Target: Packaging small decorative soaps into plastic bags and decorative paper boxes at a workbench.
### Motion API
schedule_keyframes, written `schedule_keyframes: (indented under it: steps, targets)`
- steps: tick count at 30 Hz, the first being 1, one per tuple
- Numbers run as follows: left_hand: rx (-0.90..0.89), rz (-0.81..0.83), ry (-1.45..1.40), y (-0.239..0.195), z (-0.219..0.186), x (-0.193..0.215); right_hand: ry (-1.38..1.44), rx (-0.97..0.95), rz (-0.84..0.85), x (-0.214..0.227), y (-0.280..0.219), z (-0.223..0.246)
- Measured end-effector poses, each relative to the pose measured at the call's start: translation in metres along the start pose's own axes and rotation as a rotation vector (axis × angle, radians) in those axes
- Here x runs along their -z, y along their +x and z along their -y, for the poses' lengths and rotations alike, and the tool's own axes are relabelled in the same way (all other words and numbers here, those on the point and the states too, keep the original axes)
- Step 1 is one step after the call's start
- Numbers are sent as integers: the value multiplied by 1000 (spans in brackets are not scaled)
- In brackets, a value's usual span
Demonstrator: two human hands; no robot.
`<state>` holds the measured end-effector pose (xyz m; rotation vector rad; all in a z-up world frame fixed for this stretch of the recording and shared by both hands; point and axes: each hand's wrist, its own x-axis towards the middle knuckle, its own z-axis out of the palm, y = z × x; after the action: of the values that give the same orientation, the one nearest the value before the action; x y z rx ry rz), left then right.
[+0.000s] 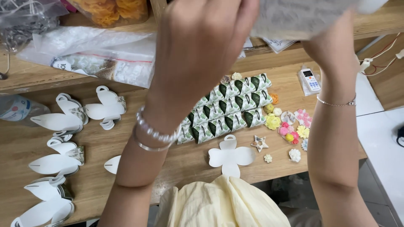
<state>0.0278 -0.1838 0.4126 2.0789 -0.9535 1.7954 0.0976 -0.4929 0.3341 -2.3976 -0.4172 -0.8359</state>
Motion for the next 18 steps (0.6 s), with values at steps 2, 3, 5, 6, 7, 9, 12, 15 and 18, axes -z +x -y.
schedule_keyframes:
  steps: [2,3,5,6,7,9,12,15,18]
  targets:
    - [462,96,-707,-5,-21,37,303,-63,-39,-3,-18,-19]
    - [470,96,-701,-18,-25,43,455,-96,-57,1,-34,12]
    - [827,242,-1009,-43,-34,56,770,-158,-79,32,-42,90]
    - [843,241,-992,-58,-41,58,931,-197,-85,23,-63,103]
    - [1040,255,-1123,-72,-48,61,1091,-240,-91,23,-82,121]
    - [1254,252,-1237,-105,-59,58,1258,-289,-75,20,-107,137]
    - [1463,232,-1319,-168,-81,56,1456,-541,188,-10,-153,126]
    - [1629,272,-1304,-220,-108,57,1540,-721,345,-35,-187,100]
    - [1635,327,-1102,-235,-129,64,1435,-838,359,-50,-201,92]
